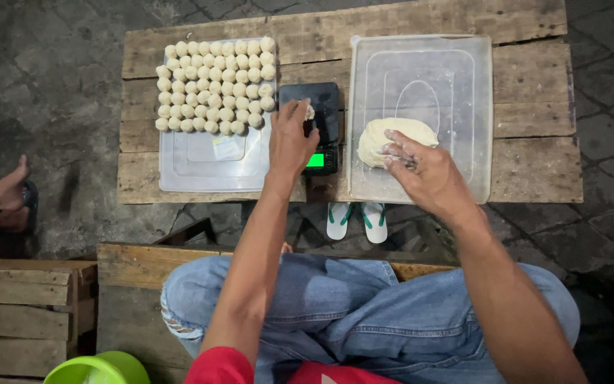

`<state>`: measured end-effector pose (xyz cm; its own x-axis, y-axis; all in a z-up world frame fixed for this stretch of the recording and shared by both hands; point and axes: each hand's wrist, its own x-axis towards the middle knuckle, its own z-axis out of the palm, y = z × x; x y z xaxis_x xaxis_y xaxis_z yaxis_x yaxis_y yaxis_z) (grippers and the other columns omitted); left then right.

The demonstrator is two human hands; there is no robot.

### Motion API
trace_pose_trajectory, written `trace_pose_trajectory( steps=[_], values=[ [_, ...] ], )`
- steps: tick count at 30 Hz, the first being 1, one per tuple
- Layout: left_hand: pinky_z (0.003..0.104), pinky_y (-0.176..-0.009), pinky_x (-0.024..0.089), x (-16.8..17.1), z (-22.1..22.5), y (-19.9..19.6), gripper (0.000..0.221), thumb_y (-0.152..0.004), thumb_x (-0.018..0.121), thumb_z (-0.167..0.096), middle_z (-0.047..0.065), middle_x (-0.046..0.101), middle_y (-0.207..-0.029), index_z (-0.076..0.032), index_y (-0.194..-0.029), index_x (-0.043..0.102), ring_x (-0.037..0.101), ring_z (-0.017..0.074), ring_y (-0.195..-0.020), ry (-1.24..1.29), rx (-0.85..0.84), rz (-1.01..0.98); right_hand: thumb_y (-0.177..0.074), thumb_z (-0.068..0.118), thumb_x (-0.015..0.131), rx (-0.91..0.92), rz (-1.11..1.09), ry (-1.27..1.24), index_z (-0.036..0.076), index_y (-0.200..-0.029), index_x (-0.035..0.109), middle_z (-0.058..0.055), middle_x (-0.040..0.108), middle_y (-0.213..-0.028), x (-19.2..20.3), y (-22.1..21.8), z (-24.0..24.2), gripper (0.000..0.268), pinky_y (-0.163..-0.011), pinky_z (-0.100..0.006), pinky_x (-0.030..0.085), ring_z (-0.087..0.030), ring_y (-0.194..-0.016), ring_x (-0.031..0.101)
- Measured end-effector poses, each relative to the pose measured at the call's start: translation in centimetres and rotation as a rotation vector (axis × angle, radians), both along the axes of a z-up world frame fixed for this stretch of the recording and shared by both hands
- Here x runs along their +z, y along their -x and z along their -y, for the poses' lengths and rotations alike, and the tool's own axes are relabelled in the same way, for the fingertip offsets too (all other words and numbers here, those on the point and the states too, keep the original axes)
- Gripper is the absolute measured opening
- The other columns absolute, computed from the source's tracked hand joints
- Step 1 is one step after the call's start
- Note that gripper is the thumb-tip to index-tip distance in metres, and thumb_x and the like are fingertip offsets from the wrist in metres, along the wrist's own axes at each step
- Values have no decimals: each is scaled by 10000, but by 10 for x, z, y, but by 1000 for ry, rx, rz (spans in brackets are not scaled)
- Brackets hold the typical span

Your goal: The person portions a large mass of dough into small balls by hand, weighs each piece on a digital scale, and places the finished balls onto a tray. The person repeatedly pinches off dough, rolls it into a sphere, and arranges the balls in rows.

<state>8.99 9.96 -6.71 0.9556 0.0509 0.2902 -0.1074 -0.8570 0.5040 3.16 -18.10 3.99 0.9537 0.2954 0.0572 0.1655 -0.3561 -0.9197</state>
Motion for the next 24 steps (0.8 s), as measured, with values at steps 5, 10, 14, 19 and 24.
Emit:
trace_pose_trajectory(
  steps=[5, 10, 14, 19, 24],
  values=[
    [490, -1053, 501, 1, -11, 2, 561, -809, 813, -131, 190, 613, -1300, -112, -1350, 665, 608, 438, -1198, 124, 19, 91, -948, 78, 688, -69, -46, 83, -34, -1280, 696, -290, 688, -1209, -1, -4, 3, 351, -887, -488, 566, -427, -1133, 658],
    [498, -938, 553, 37, -1, 32, 430, -892, 728, -199, 161, 660, -1158, -105, -1307, 664, 658, 411, -1102, 182, 76, 51, -940, 256, 676, -235, -162, 287, 159, -1288, 753, -153, 750, -1106, 3, -2, 18, 370, -876, -453, 568, -336, -1071, 703],
    [533, -835, 594, 60, 35, 89, 266, -875, 713, -293, 106, 742, -1034, -147, -1093, 756, 717, 385, -986, 43, -90, -281, -916, 355, 719, -321, -149, 470, 243, -1134, 813, -67, 765, -1002, -28, -20, 37, 262, -796, -446, 570, -307, -939, 730],
    [483, -743, 617, 8, 72, 166, 283, -863, 652, -396, 60, 738, -982, -193, -1041, 734, 751, 307, -914, -137, -373, -561, -875, 379, 779, -348, -215, 501, 189, -1097, 823, -140, 767, -941, -29, -32, 39, 295, -771, -481, 560, -372, -901, 731],
    [525, -568, 610, -86, 101, 177, 257, -781, 625, -262, 69, 700, -905, -144, -975, 745, 755, 349, -761, -320, -449, -649, -867, 488, 768, -370, -292, 607, 227, -1078, 820, -74, 776, -914, -29, -33, 34, 340, -757, -460, 576, -355, -893, 736]
  ],
)
